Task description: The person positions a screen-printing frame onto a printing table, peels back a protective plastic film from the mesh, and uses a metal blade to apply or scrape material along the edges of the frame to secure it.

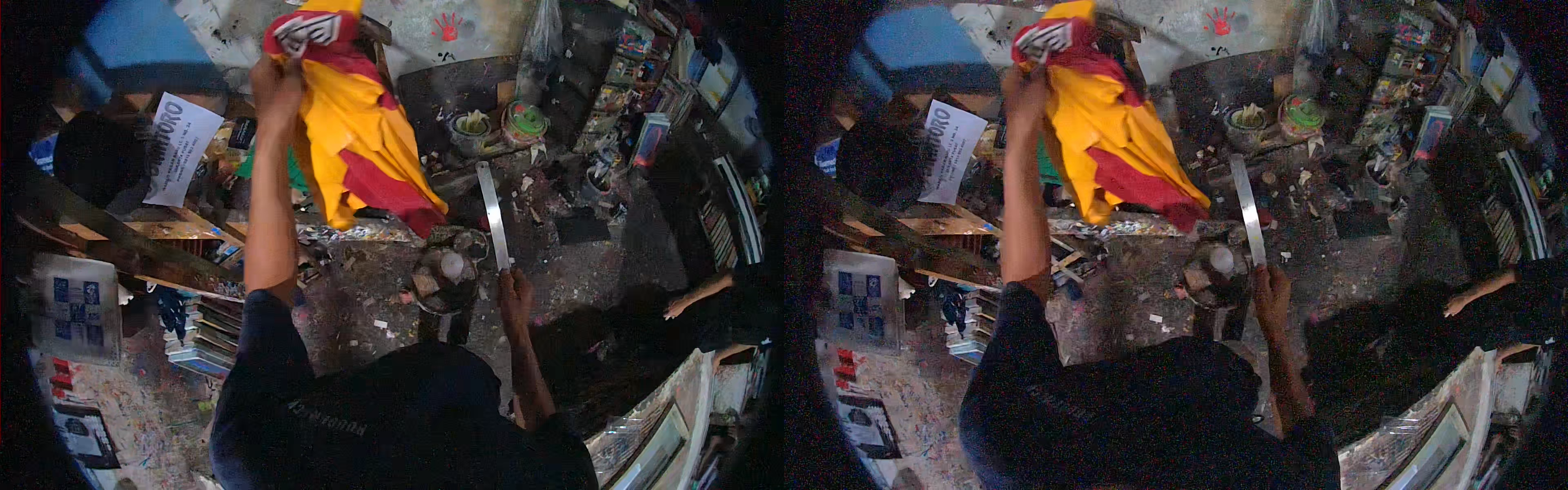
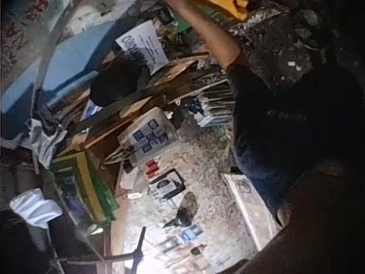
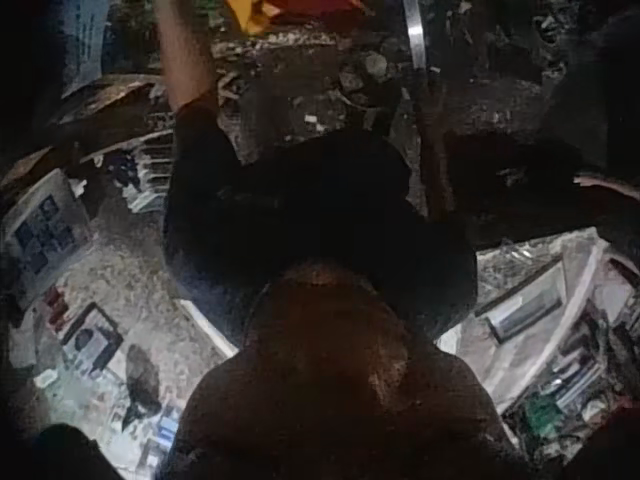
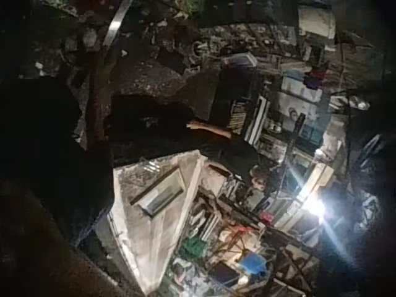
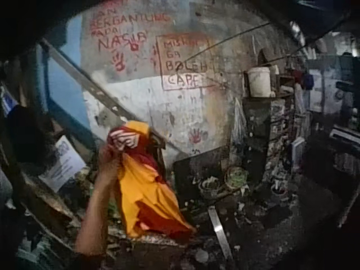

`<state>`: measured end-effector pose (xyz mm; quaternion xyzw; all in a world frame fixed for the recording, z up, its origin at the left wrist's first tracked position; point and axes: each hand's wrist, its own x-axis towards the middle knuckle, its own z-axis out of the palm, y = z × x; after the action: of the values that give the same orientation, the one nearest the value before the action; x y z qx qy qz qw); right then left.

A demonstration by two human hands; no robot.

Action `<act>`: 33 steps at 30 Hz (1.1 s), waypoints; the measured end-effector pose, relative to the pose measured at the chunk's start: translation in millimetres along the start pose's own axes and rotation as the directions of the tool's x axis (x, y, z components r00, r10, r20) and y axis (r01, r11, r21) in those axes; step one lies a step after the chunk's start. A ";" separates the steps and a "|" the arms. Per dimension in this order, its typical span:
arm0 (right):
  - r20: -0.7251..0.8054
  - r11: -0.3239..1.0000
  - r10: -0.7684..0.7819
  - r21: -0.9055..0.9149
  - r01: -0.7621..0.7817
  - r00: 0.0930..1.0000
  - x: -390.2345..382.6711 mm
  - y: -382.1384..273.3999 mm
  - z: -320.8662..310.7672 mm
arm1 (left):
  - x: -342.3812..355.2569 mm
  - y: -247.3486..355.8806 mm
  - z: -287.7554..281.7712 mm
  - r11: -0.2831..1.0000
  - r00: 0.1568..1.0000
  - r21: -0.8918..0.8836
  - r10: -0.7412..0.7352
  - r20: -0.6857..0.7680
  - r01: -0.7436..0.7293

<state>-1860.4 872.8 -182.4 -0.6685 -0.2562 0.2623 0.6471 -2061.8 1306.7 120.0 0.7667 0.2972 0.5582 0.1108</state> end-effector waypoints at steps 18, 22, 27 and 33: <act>0.211 0.991 0.032 -0.137 -0.002 0.977 17.9 -5.7 43.6 | -96.5 -62.3 -131.6 0.987 0.981 -0.022 -0.162 -0.102 0.161; 0.134 0.983 -0.182 -0.016 0.186 0.974 49.5 -64.0 73.7 | -103.4 -50.6 -110.8 0.972 0.993 0.234 0.057 -0.104 -0.031; 0.038 0.866 -0.498 -0.029 0.499 0.866 92.6 -158.8 126.8 | -105.5 4.6 -66.2 0.725 0.808 -0.567 -0.566 -0.167 0.391; 0.070 0.824 -0.496 -0.275 0.494 0.866 102.8 -175.7 144.9 | -101.8 31.0 -51.4 0.619 0.821 -0.735 -0.549 -0.154 0.277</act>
<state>-1884.7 1054.3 -12.4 -0.6656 -0.4542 0.0447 0.5905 -2119.3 1214.6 73.2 0.4612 0.2568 0.7169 0.4554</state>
